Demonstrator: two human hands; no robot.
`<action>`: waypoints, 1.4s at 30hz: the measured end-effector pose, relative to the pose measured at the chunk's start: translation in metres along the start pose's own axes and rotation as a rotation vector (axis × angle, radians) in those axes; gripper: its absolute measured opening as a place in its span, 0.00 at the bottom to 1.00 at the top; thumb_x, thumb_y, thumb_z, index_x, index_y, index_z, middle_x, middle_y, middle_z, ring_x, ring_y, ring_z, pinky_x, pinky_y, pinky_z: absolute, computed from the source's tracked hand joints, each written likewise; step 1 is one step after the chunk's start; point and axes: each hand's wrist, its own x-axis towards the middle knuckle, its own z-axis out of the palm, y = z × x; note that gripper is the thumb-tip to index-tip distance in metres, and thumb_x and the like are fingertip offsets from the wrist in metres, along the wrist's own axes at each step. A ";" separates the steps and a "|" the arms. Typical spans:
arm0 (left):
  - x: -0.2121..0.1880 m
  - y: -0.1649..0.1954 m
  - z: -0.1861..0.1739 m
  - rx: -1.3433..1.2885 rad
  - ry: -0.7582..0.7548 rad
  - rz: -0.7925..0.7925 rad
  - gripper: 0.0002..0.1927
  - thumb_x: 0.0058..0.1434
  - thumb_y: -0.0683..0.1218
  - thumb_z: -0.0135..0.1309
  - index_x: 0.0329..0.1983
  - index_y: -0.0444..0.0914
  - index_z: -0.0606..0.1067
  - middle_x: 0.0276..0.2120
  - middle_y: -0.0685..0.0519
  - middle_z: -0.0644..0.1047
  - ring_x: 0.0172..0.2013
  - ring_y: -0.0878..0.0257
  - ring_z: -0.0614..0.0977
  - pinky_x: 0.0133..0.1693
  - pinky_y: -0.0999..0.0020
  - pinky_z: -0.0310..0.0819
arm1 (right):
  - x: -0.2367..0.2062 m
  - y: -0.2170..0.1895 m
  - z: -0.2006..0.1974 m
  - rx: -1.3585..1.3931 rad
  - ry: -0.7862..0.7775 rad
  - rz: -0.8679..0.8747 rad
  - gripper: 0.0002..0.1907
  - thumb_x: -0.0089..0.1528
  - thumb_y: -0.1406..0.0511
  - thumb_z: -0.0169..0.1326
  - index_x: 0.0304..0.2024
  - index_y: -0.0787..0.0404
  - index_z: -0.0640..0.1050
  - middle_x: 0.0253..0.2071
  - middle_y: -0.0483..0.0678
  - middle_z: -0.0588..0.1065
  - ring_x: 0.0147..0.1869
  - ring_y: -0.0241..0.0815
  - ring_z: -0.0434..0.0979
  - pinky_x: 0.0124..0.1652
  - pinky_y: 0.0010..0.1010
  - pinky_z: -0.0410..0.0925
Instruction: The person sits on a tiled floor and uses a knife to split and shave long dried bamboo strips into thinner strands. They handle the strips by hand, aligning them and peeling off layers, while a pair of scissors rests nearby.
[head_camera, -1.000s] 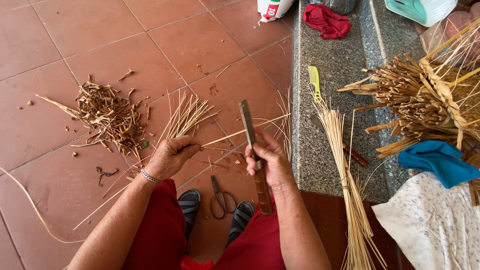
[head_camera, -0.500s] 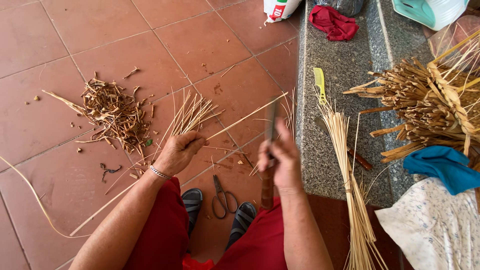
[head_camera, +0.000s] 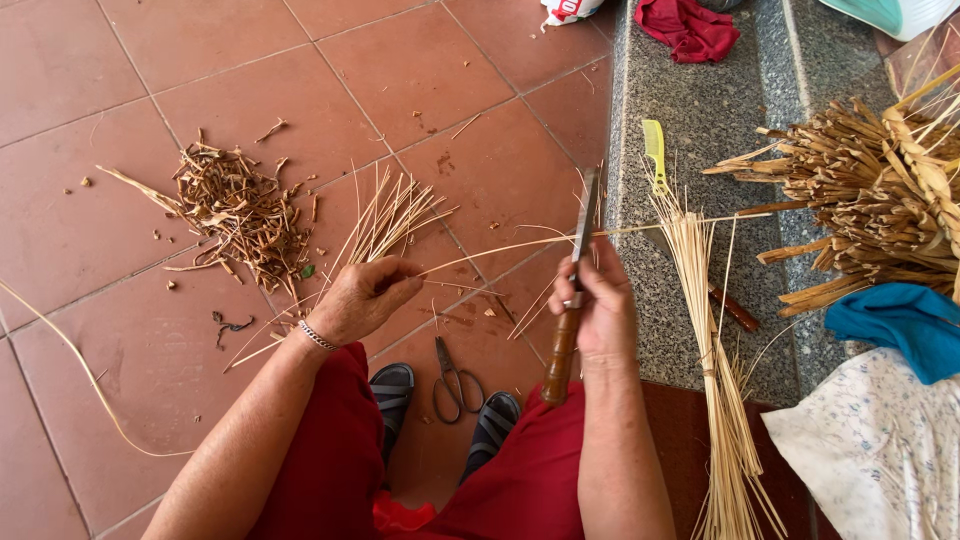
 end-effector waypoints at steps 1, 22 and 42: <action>-0.001 -0.002 -0.002 0.014 -0.013 -0.001 0.11 0.66 0.46 0.57 0.46 0.35 0.81 0.26 0.52 0.81 0.26 0.67 0.79 0.29 0.70 0.76 | 0.001 -0.003 -0.001 0.048 -0.008 -0.062 0.22 0.69 0.67 0.54 0.66 0.52 0.73 0.36 0.48 0.77 0.29 0.34 0.76 0.27 0.28 0.72; 0.005 0.002 0.012 -0.135 -0.105 -0.057 0.09 0.68 0.45 0.55 0.44 0.36 0.82 0.24 0.58 0.76 0.26 0.72 0.73 0.29 0.74 0.72 | -0.016 0.029 0.022 -0.067 -0.266 0.265 0.23 0.69 0.70 0.52 0.67 0.56 0.72 0.37 0.53 0.78 0.29 0.38 0.78 0.25 0.29 0.73; 0.008 0.012 0.027 -0.066 0.027 0.043 0.07 0.64 0.44 0.60 0.42 0.37 0.81 0.27 0.58 0.82 0.29 0.73 0.81 0.32 0.74 0.79 | -0.021 0.055 0.035 -0.011 -0.348 0.319 0.22 0.68 0.69 0.53 0.64 0.46 0.76 0.36 0.51 0.80 0.29 0.37 0.79 0.25 0.29 0.73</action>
